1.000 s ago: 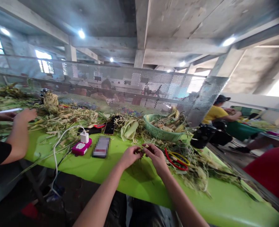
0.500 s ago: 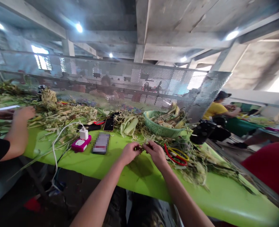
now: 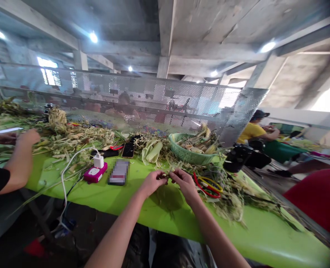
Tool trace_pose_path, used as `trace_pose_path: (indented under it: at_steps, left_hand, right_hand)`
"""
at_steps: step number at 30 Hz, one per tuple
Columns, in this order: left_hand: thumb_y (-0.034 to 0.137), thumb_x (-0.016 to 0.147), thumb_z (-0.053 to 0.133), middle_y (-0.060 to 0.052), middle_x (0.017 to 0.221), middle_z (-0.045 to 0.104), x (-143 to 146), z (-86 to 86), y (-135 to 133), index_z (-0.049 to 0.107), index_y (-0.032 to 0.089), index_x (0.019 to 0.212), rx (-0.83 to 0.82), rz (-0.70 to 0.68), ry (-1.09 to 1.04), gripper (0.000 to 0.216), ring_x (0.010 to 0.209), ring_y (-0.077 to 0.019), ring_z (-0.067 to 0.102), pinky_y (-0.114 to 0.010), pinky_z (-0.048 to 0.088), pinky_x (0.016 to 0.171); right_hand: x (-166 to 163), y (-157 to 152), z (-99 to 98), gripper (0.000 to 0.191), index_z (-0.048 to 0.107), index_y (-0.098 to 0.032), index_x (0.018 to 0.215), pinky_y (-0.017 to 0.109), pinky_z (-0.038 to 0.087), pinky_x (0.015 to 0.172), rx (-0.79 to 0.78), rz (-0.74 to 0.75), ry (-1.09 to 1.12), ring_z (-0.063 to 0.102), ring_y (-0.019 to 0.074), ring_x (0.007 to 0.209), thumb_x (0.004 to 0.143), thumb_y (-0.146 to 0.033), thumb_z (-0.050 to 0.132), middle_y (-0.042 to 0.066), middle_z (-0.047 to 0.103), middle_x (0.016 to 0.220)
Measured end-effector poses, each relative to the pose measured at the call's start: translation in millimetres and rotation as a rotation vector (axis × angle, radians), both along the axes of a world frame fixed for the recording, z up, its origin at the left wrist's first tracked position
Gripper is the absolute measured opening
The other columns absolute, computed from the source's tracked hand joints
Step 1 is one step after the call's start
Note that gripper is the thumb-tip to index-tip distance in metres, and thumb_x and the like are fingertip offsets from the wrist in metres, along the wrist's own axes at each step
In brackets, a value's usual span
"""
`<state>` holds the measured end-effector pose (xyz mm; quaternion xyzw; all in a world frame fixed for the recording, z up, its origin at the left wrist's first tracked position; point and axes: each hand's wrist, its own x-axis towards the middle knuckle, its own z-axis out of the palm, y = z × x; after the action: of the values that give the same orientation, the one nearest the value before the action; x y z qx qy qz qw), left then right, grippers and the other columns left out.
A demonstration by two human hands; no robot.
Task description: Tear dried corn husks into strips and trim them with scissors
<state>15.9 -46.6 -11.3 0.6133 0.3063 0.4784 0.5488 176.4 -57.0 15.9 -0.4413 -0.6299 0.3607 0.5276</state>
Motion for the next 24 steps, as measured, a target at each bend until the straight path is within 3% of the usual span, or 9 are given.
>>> trace_pose_path:
  at_steps: [5,14,19,24]
  left_hand:
    - [0.042,0.074,0.066,-0.004,0.083,0.065,1.3,-0.6,1.6,0.064,0.013,0.102,0.015,0.02,0.012,0.041,0.074,-0.0156,0.057,-0.028,0.043,0.073]
    - [0.026,0.075,0.062,-0.003,0.076,0.063,0.2,0.9,0.5,0.064,0.015,0.083,0.191,0.163,0.24,0.014,0.073,-0.0165,0.056,-0.027,0.042,0.07]
    - [0.032,0.077,0.062,-0.007,0.091,0.067,-0.9,0.8,1.2,0.064,0.015,0.094,0.105,0.106,0.173,0.025,0.086,-0.0197,0.06,-0.029,0.043,0.078]
    - [0.042,0.08,0.058,-0.007,0.086,0.067,-0.9,-2.0,3.6,0.064,0.014,0.098,0.025,0.084,0.047,0.034,0.081,-0.0187,0.061,-0.03,0.045,0.078]
  right_hand:
    - [1.8,3.6,-2.9,0.037,0.057,-0.02,0.063,0.026,0.037,0.055,0.04,-0.027,-0.087,0.045,0.0144,0.057,0.07,-0.055,0.064,-0.002,0.05,0.057]
    - [7.6,11.2,-10.6,0.028,0.056,-0.02,0.06,0.024,0.03,0.052,0.111,-0.043,-0.304,0.04,0.0129,0.054,0.072,-0.044,0.064,-0.004,0.047,0.054]
    - [5.7,10.3,-11.8,0.03,0.058,-0.019,0.064,0.024,0.032,0.052,0.128,-0.063,-0.264,0.042,0.0134,0.055,0.076,-0.047,0.062,-0.003,0.049,0.056]
    - [4.1,9.9,-12.6,0.032,0.059,-0.02,0.069,0.024,0.036,0.053,0.089,-0.02,-0.183,0.045,0.0144,0.057,0.076,-0.051,0.062,-0.001,0.052,0.06]
